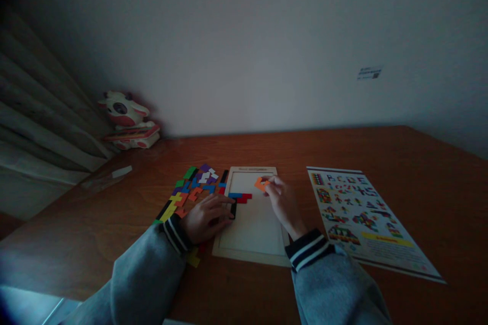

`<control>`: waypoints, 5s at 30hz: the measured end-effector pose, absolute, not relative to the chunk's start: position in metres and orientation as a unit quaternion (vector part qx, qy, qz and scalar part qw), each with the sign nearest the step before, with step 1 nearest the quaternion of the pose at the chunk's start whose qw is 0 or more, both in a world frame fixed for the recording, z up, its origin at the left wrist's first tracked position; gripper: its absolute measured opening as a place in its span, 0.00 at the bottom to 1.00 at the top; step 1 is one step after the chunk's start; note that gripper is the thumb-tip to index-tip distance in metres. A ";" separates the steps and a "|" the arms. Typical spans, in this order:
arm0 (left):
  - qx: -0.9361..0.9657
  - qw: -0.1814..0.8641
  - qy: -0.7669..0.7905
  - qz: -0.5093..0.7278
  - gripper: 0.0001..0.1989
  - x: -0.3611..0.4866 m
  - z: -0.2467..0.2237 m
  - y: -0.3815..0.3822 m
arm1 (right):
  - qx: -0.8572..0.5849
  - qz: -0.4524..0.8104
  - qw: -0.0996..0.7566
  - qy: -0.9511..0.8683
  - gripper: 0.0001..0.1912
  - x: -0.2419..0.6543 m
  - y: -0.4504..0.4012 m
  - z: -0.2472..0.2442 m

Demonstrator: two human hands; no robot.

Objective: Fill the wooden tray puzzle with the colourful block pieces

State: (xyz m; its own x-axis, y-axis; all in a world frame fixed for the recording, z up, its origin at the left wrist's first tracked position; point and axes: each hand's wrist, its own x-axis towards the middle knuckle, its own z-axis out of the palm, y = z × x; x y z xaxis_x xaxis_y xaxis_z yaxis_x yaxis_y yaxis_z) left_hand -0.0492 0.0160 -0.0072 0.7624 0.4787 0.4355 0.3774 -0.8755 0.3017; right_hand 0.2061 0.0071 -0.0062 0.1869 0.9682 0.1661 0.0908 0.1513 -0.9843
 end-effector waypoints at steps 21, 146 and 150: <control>0.936 0.107 0.211 0.262 0.07 -0.047 0.000 0.014 | -0.592 0.198 0.435 -0.649 0.12 0.215 0.009 -0.015; 0.897 0.021 0.364 0.250 0.12 -0.059 -0.002 0.020 | -0.540 0.140 0.402 -0.726 0.16 0.215 0.018 -0.047; 0.878 -0.013 0.449 0.164 0.10 -0.088 0.015 0.027 | -0.542 0.135 0.412 -0.720 0.15 0.215 0.017 -0.046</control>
State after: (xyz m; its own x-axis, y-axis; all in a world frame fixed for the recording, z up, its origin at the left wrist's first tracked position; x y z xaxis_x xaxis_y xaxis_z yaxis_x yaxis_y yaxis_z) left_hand -0.0876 0.0265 0.0148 0.5426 0.7848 0.2996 0.7935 -0.5958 0.1237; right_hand 0.2147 0.0172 -0.0456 -0.0732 0.8919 0.4463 0.6697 0.3756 -0.6407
